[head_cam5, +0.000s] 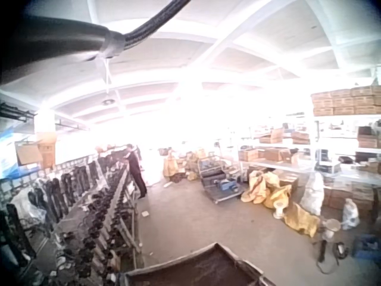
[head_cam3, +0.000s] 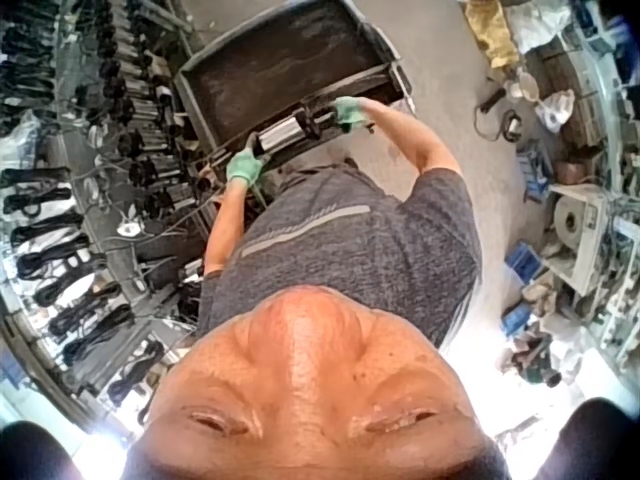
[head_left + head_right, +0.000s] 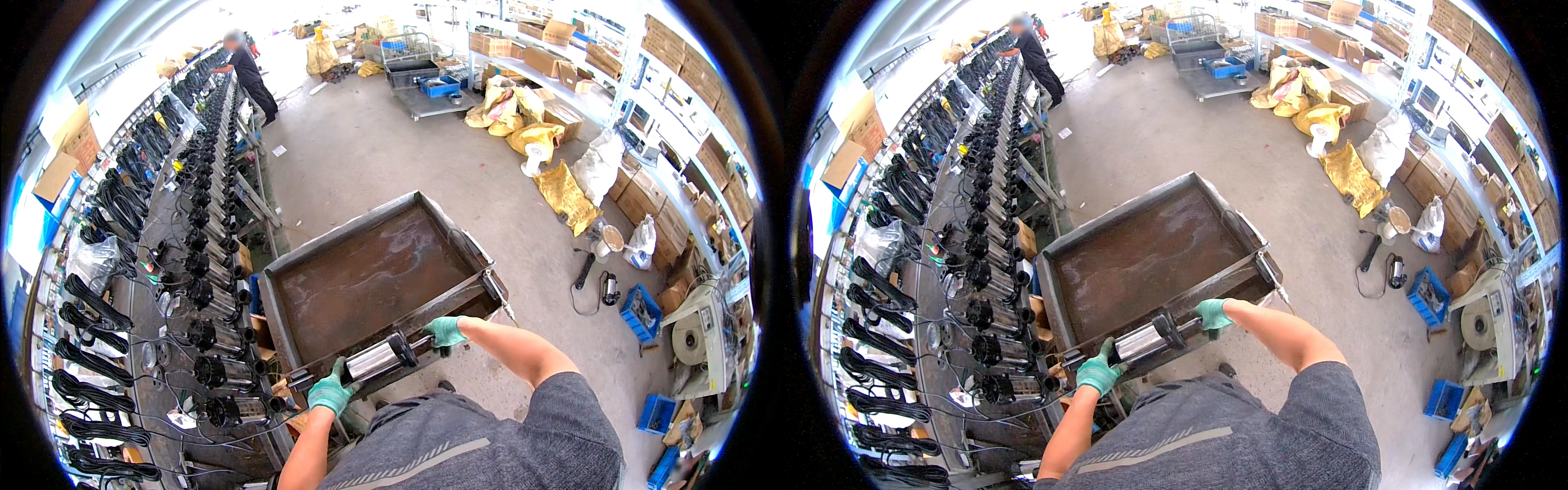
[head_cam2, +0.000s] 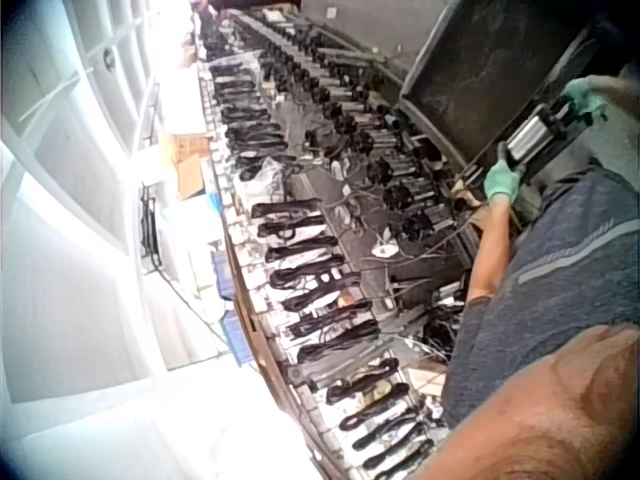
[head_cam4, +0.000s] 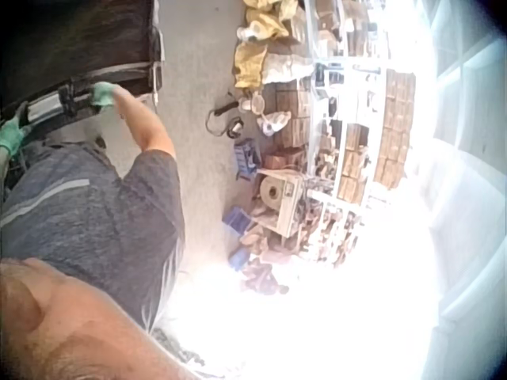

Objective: The person repeatedly picks up cylindrical electrical components from a rack, submerges them in a water-filled tray, and uses a wrench to tighten a fitting on the component. The person then removes the component from the water and returns it to the rack.

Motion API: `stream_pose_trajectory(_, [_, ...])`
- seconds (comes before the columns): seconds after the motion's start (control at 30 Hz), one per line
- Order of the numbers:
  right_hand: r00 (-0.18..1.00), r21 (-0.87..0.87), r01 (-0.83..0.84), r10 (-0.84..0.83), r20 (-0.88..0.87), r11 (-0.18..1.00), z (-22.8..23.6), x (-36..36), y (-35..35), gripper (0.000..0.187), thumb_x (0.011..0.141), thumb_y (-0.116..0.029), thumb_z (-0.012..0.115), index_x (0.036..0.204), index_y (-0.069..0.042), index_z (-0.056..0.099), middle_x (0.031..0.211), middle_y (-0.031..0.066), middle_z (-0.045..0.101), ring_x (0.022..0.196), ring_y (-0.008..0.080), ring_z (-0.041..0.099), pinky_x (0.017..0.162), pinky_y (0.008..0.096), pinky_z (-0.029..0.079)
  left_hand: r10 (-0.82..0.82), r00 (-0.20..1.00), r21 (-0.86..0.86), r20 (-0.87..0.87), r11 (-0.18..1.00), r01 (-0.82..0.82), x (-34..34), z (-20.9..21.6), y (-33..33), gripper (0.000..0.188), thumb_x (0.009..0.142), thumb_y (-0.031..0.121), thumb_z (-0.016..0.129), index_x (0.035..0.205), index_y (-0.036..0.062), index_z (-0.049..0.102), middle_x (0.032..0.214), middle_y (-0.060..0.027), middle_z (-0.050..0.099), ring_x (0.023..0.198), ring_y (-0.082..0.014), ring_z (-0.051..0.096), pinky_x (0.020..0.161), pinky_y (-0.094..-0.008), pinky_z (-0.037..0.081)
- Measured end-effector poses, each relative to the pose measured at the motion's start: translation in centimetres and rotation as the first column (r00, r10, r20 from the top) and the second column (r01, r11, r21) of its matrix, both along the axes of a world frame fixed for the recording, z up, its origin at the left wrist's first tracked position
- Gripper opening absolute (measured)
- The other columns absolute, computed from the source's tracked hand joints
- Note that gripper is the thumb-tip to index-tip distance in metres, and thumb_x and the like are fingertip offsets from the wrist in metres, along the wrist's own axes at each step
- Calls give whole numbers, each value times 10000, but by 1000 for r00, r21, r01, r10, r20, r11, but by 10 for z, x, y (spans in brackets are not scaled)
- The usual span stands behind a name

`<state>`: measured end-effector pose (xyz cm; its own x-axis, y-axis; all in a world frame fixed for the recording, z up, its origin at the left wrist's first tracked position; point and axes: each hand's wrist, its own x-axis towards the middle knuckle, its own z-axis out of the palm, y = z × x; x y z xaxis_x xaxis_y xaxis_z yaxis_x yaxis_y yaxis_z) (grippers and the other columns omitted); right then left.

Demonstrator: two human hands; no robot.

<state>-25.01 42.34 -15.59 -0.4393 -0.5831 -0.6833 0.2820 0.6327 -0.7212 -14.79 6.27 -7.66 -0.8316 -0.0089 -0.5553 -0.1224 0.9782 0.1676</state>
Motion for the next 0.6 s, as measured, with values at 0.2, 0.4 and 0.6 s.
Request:
stream_pose_trajectory(0.2, [973,-101,119,-136,-188,988,-14,5,3,242,966,-126,634,1189,-50,687,966,36,731,734,153,654,645,339,566,-24,999,-30,-23,999,24,1,-1,-1,920,873,555,720,1640,326,265,1187,-265,712,1084,-434,697,928,-523,536])
stream_pose_trajectory(0.4, [842,-399,533,-513,168,746,-35,20,9,291,971,-130,652,1250,-48,676,926,17,678,762,137,624,672,287,539,8,1000,-9,-16,1000,-8,1,-9,-1,900,900,555,705,1644,351,242,1147,-270,719,1042,-442,705,899,-532,539])
stream_pose_trajectory(0.6, [788,-362,601,-605,114,713,-38,22,-1,264,915,-36,648,1172,-13,705,991,43,712,828,145,656,758,301,562,18,1000,2,-1,1000,-18,2,-8,0,893,929,588,663,1655,327,212,1171,-270,716,1065,-439,702,905,-520,538])
